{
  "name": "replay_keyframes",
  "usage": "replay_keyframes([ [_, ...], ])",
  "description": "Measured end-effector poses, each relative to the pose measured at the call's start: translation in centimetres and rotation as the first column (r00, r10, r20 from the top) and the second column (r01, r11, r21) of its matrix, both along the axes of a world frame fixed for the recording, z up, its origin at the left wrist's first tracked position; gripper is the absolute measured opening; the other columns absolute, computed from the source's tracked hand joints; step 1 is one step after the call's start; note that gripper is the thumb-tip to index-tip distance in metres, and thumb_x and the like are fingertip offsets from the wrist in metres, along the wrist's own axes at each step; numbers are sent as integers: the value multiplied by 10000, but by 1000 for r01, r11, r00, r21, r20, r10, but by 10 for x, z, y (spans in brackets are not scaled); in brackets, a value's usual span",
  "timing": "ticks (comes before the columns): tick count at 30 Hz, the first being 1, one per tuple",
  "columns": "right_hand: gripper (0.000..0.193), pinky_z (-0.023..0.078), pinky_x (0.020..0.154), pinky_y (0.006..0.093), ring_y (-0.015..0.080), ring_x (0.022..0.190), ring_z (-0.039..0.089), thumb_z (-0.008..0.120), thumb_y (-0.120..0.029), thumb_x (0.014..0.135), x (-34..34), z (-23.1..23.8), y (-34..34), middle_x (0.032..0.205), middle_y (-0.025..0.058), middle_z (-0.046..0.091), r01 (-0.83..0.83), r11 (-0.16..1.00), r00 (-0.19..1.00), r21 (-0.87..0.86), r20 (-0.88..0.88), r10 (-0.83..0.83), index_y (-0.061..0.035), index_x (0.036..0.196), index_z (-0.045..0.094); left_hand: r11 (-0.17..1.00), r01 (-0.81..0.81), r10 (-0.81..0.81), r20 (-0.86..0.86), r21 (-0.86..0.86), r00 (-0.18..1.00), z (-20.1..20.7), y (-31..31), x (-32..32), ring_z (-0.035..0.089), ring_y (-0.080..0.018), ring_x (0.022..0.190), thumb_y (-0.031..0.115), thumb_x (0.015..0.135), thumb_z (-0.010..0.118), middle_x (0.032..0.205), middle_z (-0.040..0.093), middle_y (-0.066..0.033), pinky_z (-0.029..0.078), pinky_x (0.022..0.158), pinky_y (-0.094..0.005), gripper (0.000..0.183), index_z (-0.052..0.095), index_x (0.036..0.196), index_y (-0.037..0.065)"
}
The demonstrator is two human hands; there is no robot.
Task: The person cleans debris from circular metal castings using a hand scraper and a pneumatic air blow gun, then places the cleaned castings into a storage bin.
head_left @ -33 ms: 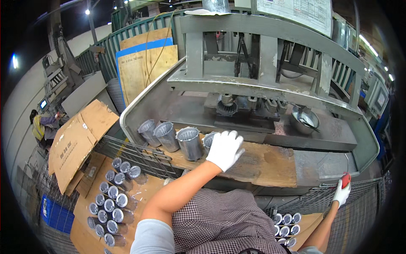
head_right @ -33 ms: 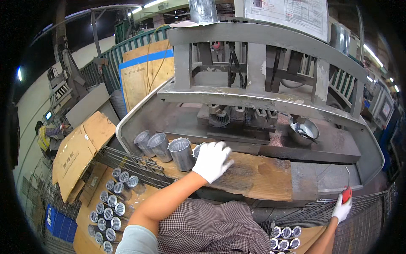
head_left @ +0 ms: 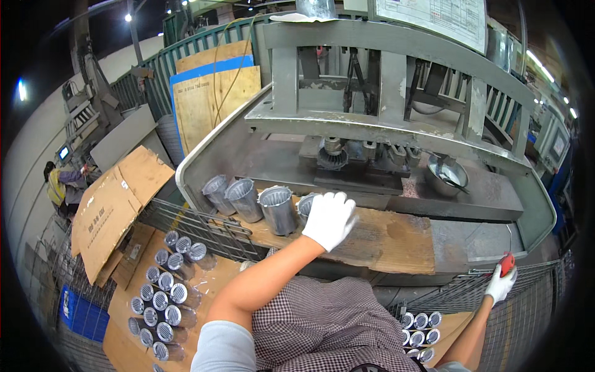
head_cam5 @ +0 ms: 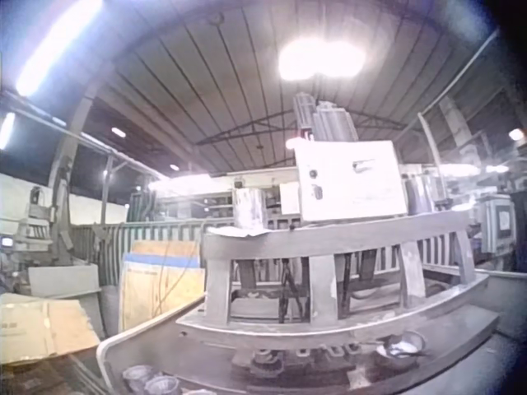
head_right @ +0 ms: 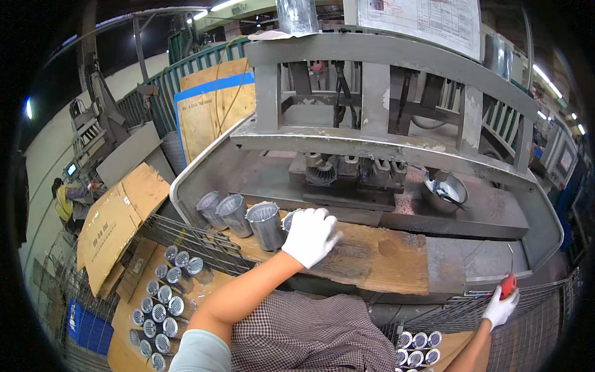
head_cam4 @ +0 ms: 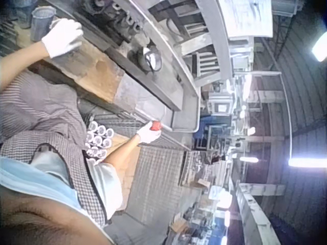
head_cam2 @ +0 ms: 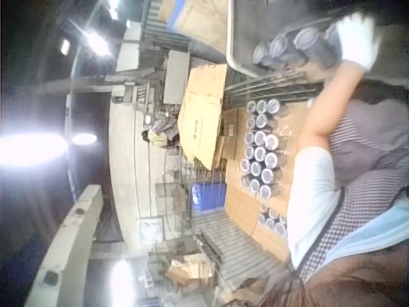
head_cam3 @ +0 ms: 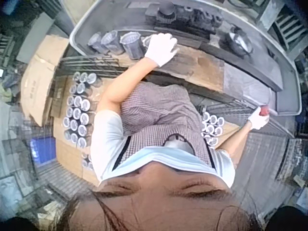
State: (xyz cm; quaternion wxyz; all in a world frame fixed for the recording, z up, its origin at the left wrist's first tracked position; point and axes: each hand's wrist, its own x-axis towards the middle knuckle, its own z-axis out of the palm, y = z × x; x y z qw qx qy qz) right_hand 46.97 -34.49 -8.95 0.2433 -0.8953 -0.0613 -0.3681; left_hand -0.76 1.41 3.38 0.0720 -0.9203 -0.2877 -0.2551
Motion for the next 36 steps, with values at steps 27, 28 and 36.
replay_keyframes([
  [27,164,440,760,361,253,787,640,670,-208,874,-111,7,101,906,85,721,-559,825,819,-86,97,565,-104,990,721,997,-78,75,-243,-3,967,-22,17,-14,604,-327,1064,429,841,647,1293,566,-171,457,888,-475,435,631,1138,111],
  [28,167,441,755,359,253,776,635,673,-211,873,-111,7,100,900,83,720,-563,822,817,-83,97,569,-106,992,723,998,-70,67,-243,-4,968,-22,16,-13,604,-327,1064,429,841,647,1293,566,-171,457,888,-475,435,631,1138,111],
  [36,168,448,755,354,249,772,633,683,-204,866,-109,4,100,911,82,726,-574,815,810,-79,92,579,-104,993,730,997,-72,64,-232,-24,971,-22,18,-14,598,-327,1079,424,835,652,1293,574,-152,451,919,-477,446,624,1148,107],
])
